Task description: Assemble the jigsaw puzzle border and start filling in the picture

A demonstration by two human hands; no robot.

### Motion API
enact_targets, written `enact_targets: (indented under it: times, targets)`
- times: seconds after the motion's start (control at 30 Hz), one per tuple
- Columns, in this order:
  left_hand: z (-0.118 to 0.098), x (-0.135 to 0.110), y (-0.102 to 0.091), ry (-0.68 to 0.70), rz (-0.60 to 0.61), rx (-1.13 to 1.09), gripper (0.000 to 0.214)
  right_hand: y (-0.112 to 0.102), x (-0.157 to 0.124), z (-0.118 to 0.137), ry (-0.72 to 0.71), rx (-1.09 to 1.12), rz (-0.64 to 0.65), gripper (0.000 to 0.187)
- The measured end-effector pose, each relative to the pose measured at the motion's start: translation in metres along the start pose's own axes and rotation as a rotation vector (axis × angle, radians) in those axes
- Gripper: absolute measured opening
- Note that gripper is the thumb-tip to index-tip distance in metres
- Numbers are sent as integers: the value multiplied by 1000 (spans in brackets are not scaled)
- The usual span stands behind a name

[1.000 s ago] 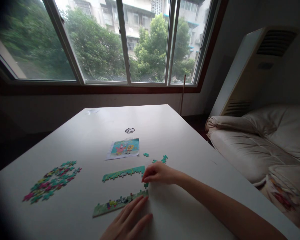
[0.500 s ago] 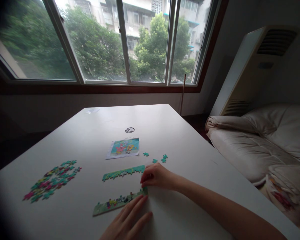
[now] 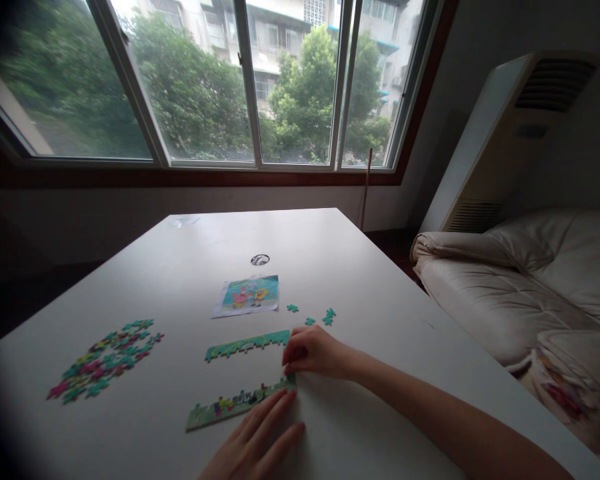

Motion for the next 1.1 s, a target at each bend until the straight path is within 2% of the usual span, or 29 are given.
enact_targets:
  times: [0.27,0.47,0.53,0.63,0.7,0.83,0.97,1.1]
  targets:
    - [0,1,-2,8,-4,-5,23,-5,0,-11,114,235,36,22]
    - [0,-1,-1,7,16,-17,26,-6,0,1,12,22,9,7]
    - [1,-2,0,-1,19,-32,26,-17,1,2,13,-18,-70,6]
    - [2,-3,1,-9,9,-48,25,-50,1,-8,79,8,-328,12]
    - [2,-3,0,-5,-10,-42,23,-74,-2,-21,118,110,-525,17]
    - [-1,0,-3,33,-45,-25,18,-103,-14,-55,192,131,-768,22]
    - [-3,3,-8,62,-46,-34,17,-106,-24,-85,318,80,-834,21]
    - [-2,2,-7,47,-44,-26,17,-105,-26,-92,335,25,-856,17]
Point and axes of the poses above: each hand's wrist, its own x-axis towards the middle knuckle, its own y-axis out of the palm, z = x × y, the point moved 6 cm from there along x, towards the middle knuckle, and after that the axes turned 6 degrees about -y, right-handed, at the moved point
